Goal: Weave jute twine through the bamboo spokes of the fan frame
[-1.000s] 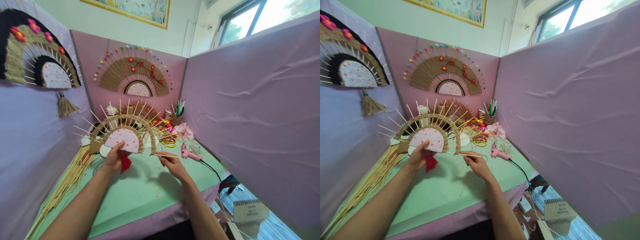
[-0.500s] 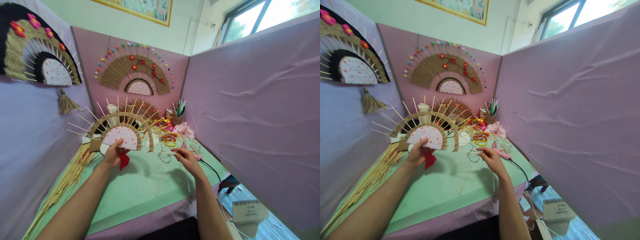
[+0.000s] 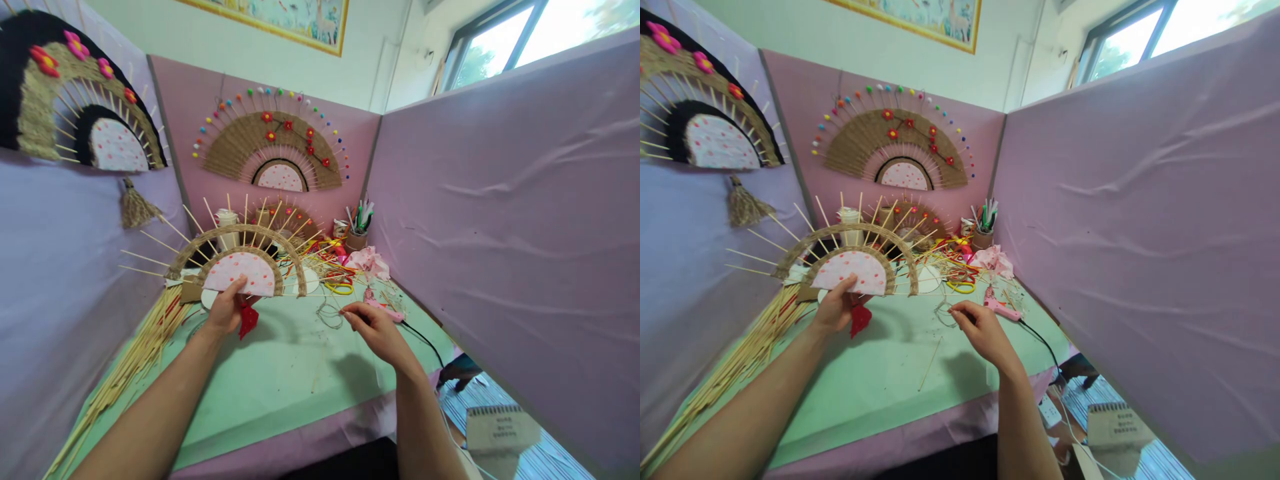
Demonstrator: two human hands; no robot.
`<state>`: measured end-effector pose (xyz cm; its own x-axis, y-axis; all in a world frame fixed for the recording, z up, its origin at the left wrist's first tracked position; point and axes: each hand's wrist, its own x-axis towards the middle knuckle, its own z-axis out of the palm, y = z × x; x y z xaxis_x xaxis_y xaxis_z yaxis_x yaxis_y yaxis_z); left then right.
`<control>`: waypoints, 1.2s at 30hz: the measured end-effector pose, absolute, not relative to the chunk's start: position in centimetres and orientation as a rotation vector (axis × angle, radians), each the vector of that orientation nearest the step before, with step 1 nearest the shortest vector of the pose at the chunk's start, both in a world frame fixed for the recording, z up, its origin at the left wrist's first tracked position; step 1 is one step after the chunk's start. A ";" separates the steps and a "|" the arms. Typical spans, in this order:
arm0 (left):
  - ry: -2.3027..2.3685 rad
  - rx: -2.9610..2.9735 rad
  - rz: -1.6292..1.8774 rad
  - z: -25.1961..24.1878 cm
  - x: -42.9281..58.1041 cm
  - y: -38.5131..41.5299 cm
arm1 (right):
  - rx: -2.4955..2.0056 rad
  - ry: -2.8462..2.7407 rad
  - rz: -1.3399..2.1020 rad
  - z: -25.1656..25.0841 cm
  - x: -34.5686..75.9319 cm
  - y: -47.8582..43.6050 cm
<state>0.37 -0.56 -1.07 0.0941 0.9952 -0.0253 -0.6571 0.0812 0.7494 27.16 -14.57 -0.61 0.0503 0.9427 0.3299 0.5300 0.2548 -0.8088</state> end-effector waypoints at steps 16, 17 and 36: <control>0.579 0.644 1.328 -0.9 0.4 -0.8 | -1.253 -1.862 0.812 -2.9 22.2 -12.6; 0.582 0.643 1.316 -0.8 0.3 -0.9 | -1.260 -1.863 0.813 -3.0 22.2 -12.5; 0.686 0.620 1.276 -0.7 0.3 -0.9 | -1.249 -1.087 0.477 -3.6 25.8 -11.5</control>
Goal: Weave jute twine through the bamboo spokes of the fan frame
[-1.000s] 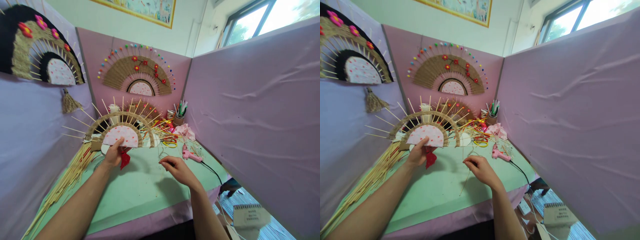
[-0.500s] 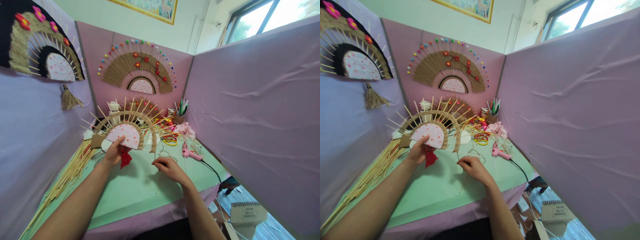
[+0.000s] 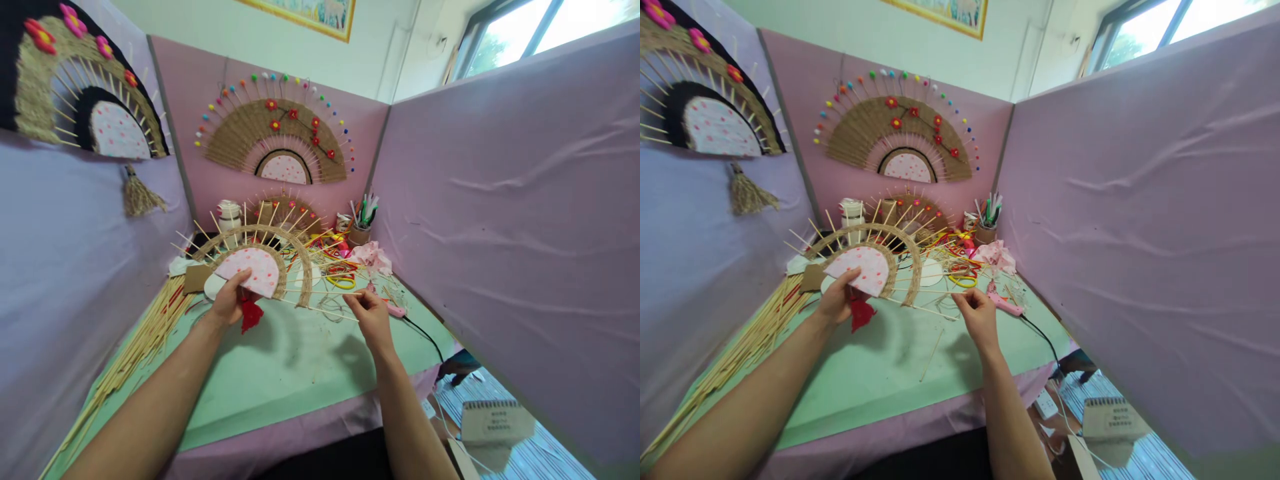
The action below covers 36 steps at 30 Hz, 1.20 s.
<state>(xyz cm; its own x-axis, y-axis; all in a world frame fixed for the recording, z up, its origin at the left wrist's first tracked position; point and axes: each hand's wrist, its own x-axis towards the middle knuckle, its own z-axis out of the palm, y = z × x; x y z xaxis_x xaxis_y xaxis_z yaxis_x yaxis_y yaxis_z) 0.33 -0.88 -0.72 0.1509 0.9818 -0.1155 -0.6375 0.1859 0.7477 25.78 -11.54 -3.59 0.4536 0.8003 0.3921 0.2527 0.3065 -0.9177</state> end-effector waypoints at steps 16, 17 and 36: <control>0.732 0.661 1.248 -0.8 -0.3 -0.3 | -1.105 -1.126 0.442 -1.6 27.0 -13.5; 0.729 0.671 1.236 -0.8 -0.4 -0.3 | -1.095 -1.121 0.466 -1.6 27.0 -13.4; 0.669 0.610 1.125 -1.7 1.2 -1.5 | -1.178 -1.034 0.743 -4.6 21.5 -9.0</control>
